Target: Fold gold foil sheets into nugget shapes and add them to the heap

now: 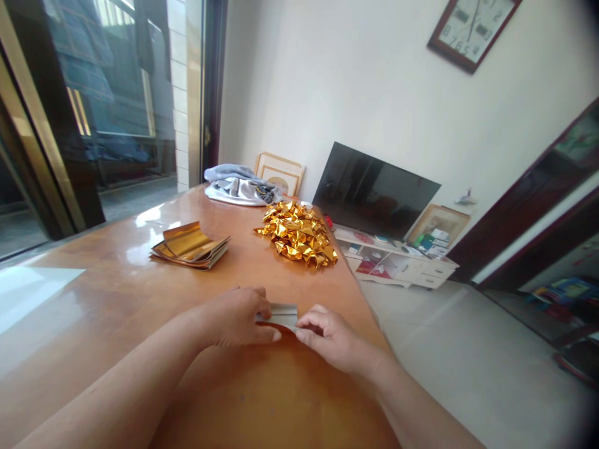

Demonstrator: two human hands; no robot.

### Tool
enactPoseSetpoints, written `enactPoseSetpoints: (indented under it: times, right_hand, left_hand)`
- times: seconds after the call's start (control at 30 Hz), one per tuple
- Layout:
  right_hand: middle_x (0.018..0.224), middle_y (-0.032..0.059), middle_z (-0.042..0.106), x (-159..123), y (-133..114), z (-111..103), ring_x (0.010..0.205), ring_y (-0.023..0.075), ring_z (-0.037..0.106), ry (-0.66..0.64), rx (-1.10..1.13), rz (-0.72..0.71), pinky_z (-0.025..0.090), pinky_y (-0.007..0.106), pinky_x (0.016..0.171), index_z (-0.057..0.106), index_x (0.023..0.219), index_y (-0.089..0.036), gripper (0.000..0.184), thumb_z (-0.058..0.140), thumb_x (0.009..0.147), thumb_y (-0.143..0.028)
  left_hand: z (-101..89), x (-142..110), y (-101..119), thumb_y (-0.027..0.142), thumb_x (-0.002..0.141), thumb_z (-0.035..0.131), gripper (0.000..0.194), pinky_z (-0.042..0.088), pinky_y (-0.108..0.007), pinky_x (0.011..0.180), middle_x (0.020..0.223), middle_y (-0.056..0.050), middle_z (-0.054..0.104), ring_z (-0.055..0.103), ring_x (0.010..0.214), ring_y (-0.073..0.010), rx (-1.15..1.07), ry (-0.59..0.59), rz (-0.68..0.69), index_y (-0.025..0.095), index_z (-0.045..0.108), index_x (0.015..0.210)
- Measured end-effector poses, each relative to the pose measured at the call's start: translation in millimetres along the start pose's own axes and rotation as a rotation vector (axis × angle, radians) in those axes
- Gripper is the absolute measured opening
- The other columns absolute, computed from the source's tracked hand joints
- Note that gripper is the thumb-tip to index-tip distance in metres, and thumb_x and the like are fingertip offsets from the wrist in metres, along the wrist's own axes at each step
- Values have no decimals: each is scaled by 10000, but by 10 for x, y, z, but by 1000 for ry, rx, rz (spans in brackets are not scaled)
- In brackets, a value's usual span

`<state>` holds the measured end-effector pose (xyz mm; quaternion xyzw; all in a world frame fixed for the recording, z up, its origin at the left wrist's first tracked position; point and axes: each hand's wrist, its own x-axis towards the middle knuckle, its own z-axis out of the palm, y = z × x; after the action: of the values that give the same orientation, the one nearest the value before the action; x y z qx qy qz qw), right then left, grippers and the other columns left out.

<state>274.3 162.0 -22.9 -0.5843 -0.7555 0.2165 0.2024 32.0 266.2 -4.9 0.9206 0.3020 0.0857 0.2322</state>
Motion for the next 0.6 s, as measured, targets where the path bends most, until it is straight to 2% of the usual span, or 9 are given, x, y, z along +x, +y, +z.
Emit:
enactPoseSetpoints:
  times: [0.1, 0.2, 0.27, 0.33, 0.47, 0.6]
  right_hand:
    - [919, 18, 667, 68, 19, -2, 840, 152, 617, 47, 45, 11, 469, 256, 767, 734, 987, -222, 204, 576, 977, -351]
    - [946, 28, 675, 100, -46, -49, 850, 161, 622, 176, 48, 12, 473, 264, 763, 704, 1064, -224, 213, 546, 991, -347]
    - [947, 40, 667, 94, -143, -96, 881, 173, 617, 291, -21, -14, 469, 278, 789, 695, 1033, -219, 214, 510, 1006, -324]
    - [933, 48, 658, 75, -265, -127, 914, 187, 605, 354, -122, -73, 459, 298, 824, 689, 1001, -220, 233, 469, 1020, -295]
    - [979, 69, 658, 60, -481, -44, 961, 221, 593, 208, -329, -140, 461, 333, 861, 695, 1029, -228, 220, 480, 1003, -266]
    - [1055, 89, 661, 88, -560, 165, 1002, 256, 588, 134, -428, -57, 468, 380, 895, 678, 1095, -216, 208, 511, 983, -268]
  left_hand:
    - [61, 38, -76, 539, 885, 559, 375, 403, -303, 675, 874, -72, 683, 627, 745, -215, -32, 41, 26, 248, 790, 835]
    - [120, 75, -137, 515, 907, 538, 377, 389, -296, 659, 846, -72, 694, 622, 730, -207, -66, 97, 5, 233, 777, 834]
    - [151, 95, -155, 487, 905, 547, 352, 379, -294, 648, 842, -73, 695, 615, 724, -204, -58, 119, 9, 227, 768, 819]
    - [172, 114, -158, 460, 900, 555, 329, 372, -291, 638, 839, -73, 692, 606, 713, -198, -36, 128, 17, 221, 758, 800]
    - [189, 144, -149, 451, 895, 563, 313, 371, -282, 625, 824, -66, 681, 601, 702, -189, -15, 133, 3, 211, 742, 803]
    - [190, 154, -147, 407, 873, 588, 249, 371, -276, 618, 829, -57, 667, 596, 706, -187, -1, 122, -17, 205, 705, 788]
